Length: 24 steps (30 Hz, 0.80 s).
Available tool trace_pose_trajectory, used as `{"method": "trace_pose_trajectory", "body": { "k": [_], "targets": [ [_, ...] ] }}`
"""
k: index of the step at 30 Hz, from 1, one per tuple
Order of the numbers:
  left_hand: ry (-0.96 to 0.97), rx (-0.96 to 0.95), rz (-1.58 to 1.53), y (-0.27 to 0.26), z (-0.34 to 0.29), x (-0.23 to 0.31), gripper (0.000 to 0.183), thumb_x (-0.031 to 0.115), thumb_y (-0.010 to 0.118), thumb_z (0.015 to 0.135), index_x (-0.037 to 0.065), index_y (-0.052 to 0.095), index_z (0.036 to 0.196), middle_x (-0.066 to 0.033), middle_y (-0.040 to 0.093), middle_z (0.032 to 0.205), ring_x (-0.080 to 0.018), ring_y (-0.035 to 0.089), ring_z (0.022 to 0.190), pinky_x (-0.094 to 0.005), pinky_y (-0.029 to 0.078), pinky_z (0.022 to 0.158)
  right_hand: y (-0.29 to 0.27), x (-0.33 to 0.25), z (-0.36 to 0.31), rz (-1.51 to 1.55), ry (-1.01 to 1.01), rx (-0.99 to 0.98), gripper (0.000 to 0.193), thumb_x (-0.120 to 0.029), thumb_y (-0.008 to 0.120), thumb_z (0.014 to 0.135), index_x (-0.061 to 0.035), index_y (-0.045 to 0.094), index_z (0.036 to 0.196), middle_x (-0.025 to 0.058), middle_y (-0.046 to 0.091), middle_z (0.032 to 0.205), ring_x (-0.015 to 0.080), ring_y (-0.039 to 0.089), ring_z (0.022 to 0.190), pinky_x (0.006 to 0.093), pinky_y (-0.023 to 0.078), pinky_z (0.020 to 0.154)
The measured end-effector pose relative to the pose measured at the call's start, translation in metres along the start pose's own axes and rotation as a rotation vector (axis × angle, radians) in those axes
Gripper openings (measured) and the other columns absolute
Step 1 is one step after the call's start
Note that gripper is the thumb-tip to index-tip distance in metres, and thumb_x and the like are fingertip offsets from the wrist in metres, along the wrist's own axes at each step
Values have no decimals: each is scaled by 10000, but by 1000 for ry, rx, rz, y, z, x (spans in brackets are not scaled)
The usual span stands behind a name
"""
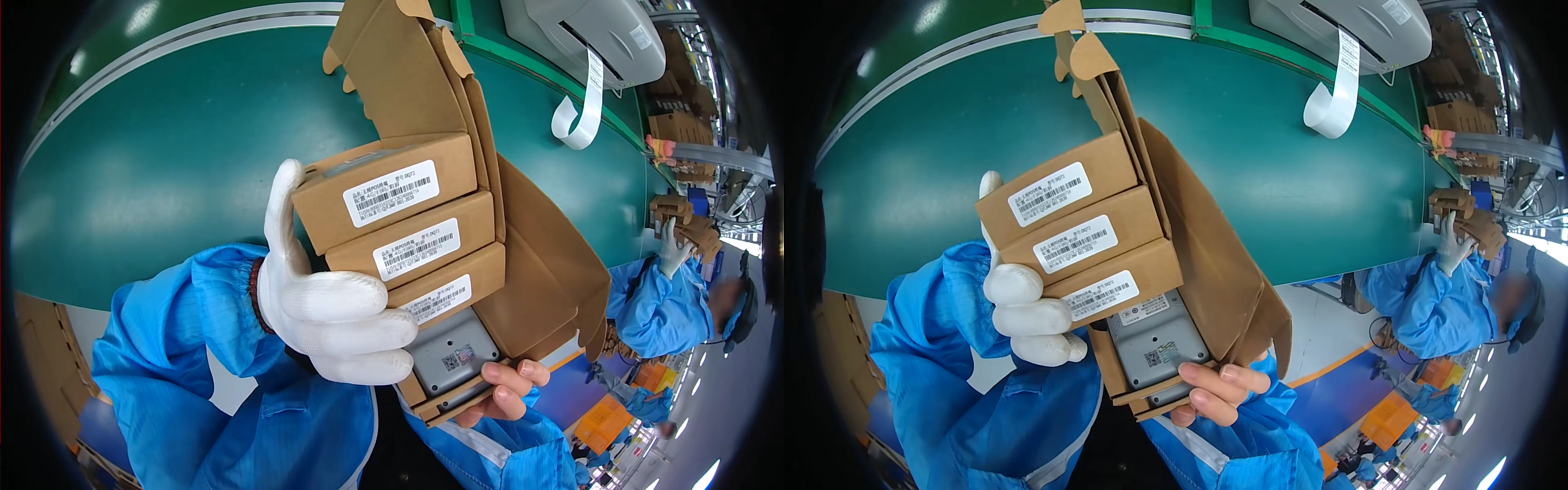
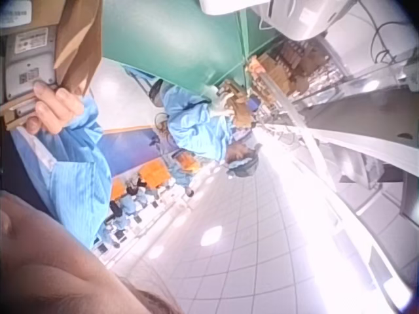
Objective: The person puts on white gloves and then repeatedly picks up small cardboard boxes containing hard drives. They tear off labels from a printer and apply them to the boxes, stacking the labeled boxes on the table. The process is repeated for multiple units throughout the clip.
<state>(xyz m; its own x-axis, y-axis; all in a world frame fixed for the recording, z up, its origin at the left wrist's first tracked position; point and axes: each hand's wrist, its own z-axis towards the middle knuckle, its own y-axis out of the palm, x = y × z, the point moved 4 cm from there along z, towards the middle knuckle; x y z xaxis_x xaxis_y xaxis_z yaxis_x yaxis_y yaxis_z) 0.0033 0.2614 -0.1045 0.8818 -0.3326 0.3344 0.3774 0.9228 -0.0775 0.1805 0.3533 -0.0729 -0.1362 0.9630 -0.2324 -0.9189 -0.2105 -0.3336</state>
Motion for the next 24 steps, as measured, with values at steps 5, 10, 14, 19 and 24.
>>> {"method": "trace_pose_trajectory", "body": {
  "k": [5, 10, 14, 19, 24],
  "targets": [
    [-100, -20, 23, 1, 12, 4, 132, 194, 555, 649, 294, 470, 639, 123, 399, 678, -80, 450, 746, -738, 190, 937, 1, 5, -3, 68, -19, 57, 228, -265, 353, 836, -118, 497, 935, 19, 620, 709, 175, 413, 894, 365, 332, 870],
    [-48, 43, 85, 0, 15, -12, 117, 283, 546, 696, 234, 441, 675, 61, 411, 725, -150, 446, 731, -726, 190, 952, 29, 11, 32, 131, 121, -30, 226, -324, 436, 859, -124, 493, 947, 50, 652, 789, 206, 495, 857, 476, 339, 922],
    [65, 43, 113, 1, 10, -26, 220, 396, 487, 809, 187, 426, 841, 6, 450, 911, -214, 443, 863, -730, 172, 958, 41, 22, 63, 205, 144, -205, 339, -306, 512, 847, -93, 441, 1101, 132, 658, 863, 286, 583, 870, 515, 292, 960],
    [57, -42, 107, 3, 10, -27, 235, 417, 451, 848, 186, 426, 876, 5, 464, 966, -231, 440, 935, -732, 169, 961, 51, 35, 83, 246, 151, -306, 490, -342, 542, 825, -51, 374, 1182, 187, 649, 911, 347, 583, 938, 554, 233, 975],
    [25, -134, 95, -3, 11, -24, 240, 430, 441, 853, 192, 433, 886, 15, 470, 981, -229, 443, 934, -722, 219, 948, 57, 33, 85, 276, 162, -469, 631, -381, 566, 801, -34, 340, 1278, 207, 619, 1012, 355, 559, 1029, 560, 171, 1006]
  ]
}}
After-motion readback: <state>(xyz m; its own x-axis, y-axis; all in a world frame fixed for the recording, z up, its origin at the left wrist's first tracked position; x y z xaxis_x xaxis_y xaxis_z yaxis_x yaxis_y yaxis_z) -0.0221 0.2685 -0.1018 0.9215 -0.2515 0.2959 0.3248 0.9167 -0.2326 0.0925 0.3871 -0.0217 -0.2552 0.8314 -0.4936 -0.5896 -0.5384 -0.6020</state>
